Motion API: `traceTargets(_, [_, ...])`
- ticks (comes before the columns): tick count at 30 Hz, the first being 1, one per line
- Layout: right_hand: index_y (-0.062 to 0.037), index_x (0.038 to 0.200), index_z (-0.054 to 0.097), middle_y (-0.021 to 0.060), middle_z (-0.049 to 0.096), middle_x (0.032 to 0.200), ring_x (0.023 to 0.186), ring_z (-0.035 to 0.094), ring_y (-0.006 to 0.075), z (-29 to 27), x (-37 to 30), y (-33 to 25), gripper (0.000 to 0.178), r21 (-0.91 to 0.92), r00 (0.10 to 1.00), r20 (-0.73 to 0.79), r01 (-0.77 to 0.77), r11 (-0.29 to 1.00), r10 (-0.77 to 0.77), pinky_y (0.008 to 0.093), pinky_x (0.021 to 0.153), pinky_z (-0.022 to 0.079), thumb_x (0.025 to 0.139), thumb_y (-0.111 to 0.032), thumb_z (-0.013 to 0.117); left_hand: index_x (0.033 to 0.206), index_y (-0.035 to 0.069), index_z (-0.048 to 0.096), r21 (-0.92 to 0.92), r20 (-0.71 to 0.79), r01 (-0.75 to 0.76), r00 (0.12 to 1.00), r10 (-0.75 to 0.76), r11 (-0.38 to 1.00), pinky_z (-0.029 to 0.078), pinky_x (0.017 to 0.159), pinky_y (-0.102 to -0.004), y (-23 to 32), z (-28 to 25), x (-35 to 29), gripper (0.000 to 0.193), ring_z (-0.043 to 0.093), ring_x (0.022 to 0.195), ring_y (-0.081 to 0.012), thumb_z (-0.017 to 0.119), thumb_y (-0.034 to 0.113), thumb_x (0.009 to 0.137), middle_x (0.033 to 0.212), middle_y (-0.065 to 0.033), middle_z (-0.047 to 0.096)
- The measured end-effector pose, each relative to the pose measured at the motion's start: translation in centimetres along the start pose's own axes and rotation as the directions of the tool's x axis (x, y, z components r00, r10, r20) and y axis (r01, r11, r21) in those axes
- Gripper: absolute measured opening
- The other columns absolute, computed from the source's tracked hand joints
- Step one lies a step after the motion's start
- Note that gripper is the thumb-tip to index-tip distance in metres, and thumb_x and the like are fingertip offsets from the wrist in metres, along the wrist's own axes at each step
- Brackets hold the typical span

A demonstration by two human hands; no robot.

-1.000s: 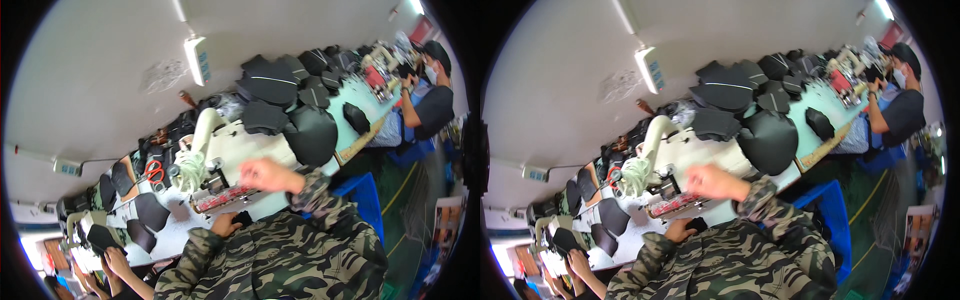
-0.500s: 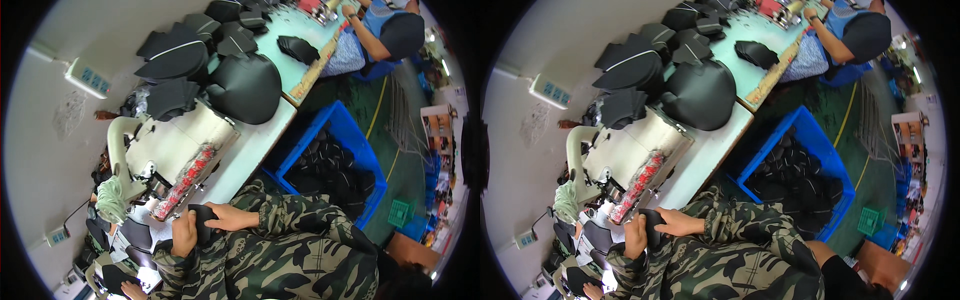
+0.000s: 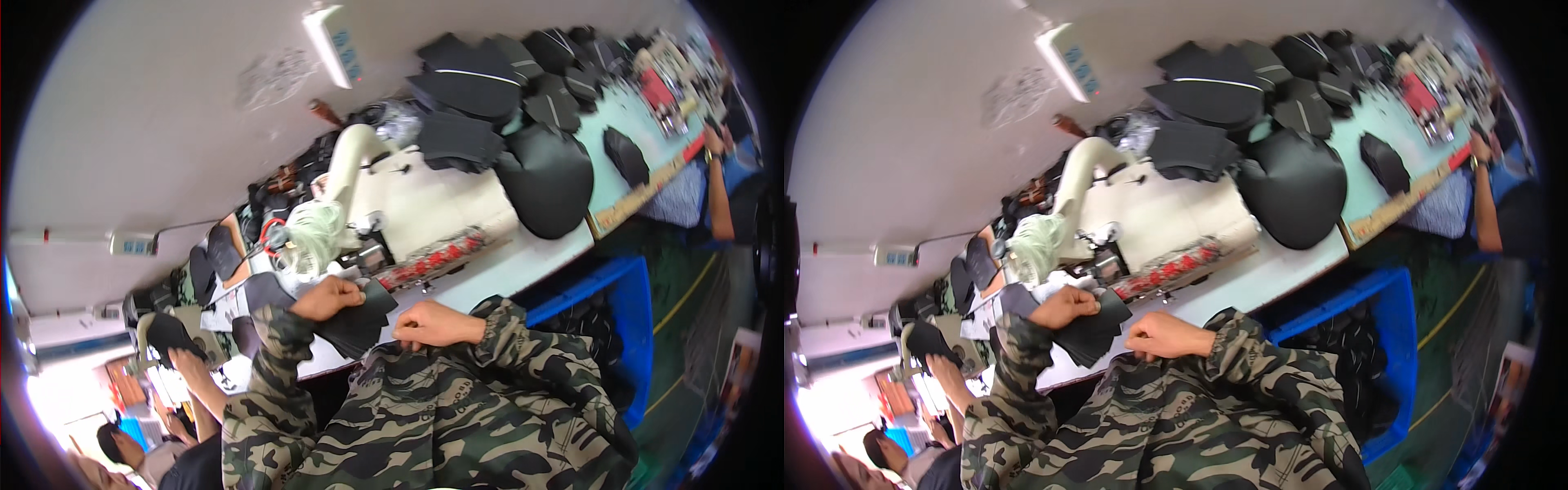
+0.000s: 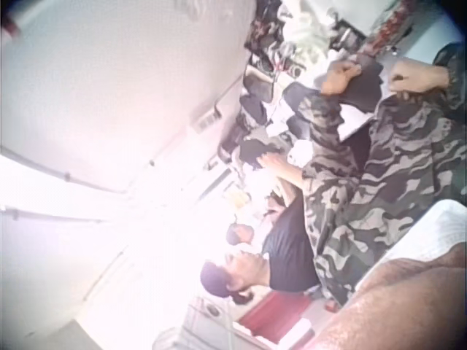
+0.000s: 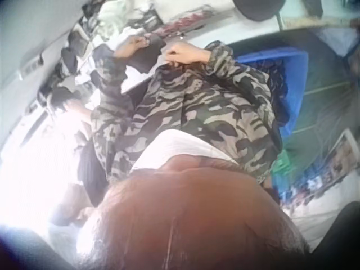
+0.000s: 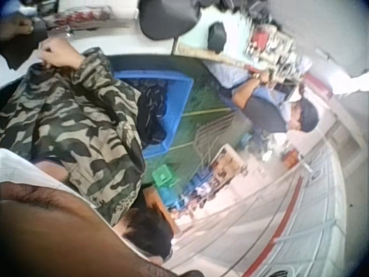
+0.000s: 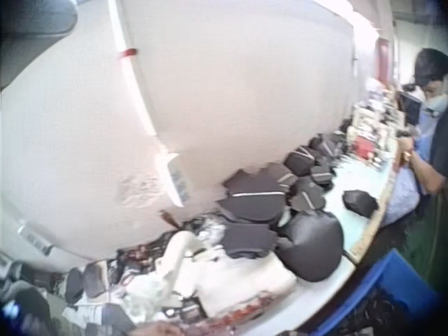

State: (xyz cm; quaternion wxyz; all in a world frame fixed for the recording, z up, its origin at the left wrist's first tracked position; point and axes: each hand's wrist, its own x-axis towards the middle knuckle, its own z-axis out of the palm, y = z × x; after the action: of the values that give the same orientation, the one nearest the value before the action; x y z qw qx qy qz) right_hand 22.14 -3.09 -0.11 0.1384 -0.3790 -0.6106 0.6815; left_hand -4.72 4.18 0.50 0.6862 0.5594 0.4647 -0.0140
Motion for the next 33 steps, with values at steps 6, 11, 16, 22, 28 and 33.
traceTargets(6, [-0.0063, 0.095, 0.069, 0.0121, 0.072, 0.084, 0.076, 0.068, 0.0317, -5.4, 2.1, -3.8, 0.028, -0.377, 0.968, -0.186, 0.086, 0.922, -0.166, 0.041, 0.068, 0.053, 0.082, -0.031, 0.069, 0.11, 0.002, 0.064, 0.372, 0.023, -0.14, 0.99, 0.141, 0.918, 0.048, 0.089, -0.0377, 0.6, -5.9, 0.4, 0.038, 0.061, 0.098, -0.0247, 0.074, 0.024, 0.082, 0.111, -0.0137, 0.066])
traceTargets(11, [-0.0043, 0.102, 0.065, 0.0164, 0.065, 0.09, 0.087, 0.065, 0.0336, -7.8, 5.3, -5.9, 0.038, -0.724, 0.975, -0.111, 0.052, 0.688, -0.192, 0.0427, 0.074, 0.052, 0.074, -0.028, 0.075, 0.087, 0.003, 0.067, 0.327, -0.08, -0.406, 0.888, 0.452, 0.854, 0.05, 0.077, -0.0352, 1.9, -5.6, 1.6, 0.017, 0.061, 0.08, -0.0189, 0.075, 0.016, 0.08, 0.08, -0.0077, 0.065])
traceTargets(16, [-0.0002, 0.102, 0.063, 0.0177, 0.066, 0.086, 0.087, 0.066, 0.0346, -7.0, 8.1, -6.8, 0.037, -0.897, 0.971, 0.004, 0.109, 0.429, -0.239, 0.0461, 0.072, 0.053, 0.073, -0.022, 0.071, 0.097, 0.002, 0.065, 0.459, -0.021, -0.435, 0.867, 0.498, 0.775, 0.051, 0.077, -0.0354, 1.0, -6.1, 2.1, 0.02, 0.062, 0.081, -0.0193, 0.074, 0.011, 0.081, 0.085, -0.0084, 0.065])
traceTargets(22, [-0.0077, 0.091, 0.07, 0.017, 0.069, 0.086, 0.088, 0.066, 0.0368, -10.4, 6.1, -7.2, 0.019, -0.79, 0.994, 0.021, 0.081, 0.608, -0.105, 0.0458, 0.076, 0.052, 0.074, -0.015, 0.066, 0.113, 0.003, 0.063, 0.196, 0.086, -0.299, 0.954, 0.287, 0.934, 0.05, 0.079, -0.0357, -0.1, -7.2, 1.5, 0.029, 0.06, 0.085, -0.0195, 0.071, 0.007, 0.085, 0.095, -0.0097, 0.065])
traceTargets(28, [-0.0036, 0.097, 0.068, 0.0155, 0.064, 0.098, 0.096, 0.062, 0.0353, -11.4, 6.7, -6.0, 0.025, -0.585, 0.962, 0.19, 0.271, 0.765, -0.196, 0.0413, 0.086, 0.048, 0.077, -0.019, 0.07, 0.115, 0.003, 0.062, 0.206, 0.108, -0.278, 0.959, 0.26, 0.938, 0.05, 0.082, -0.0357, 1.0, -6.9, 1.0, 0.031, 0.06, 0.089, -0.0199, 0.071, 0.008, 0.086, 0.1, -0.0101, 0.064])
traceTargets(33, [-0.0037, 0.097, 0.07, 0.0169, 0.065, 0.095, 0.094, 0.062, 0.0371, -11.0, 7.6, -5.6, 0.027, -0.559, 0.963, 0.219, 0.253, 0.789, -0.154, 0.0429, 0.084, 0.049, 0.076, -0.02, 0.069, 0.117, 0.003, 0.062, 0.196, 0.101, -0.264, 0.963, 0.249, 0.944, 0.049, 0.085, -0.0358, 1.4, -6.8, 0.6, 0.033, 0.06, 0.092, -0.0203, 0.071, 0.008, 0.086, 0.103, -0.0105, 0.064])
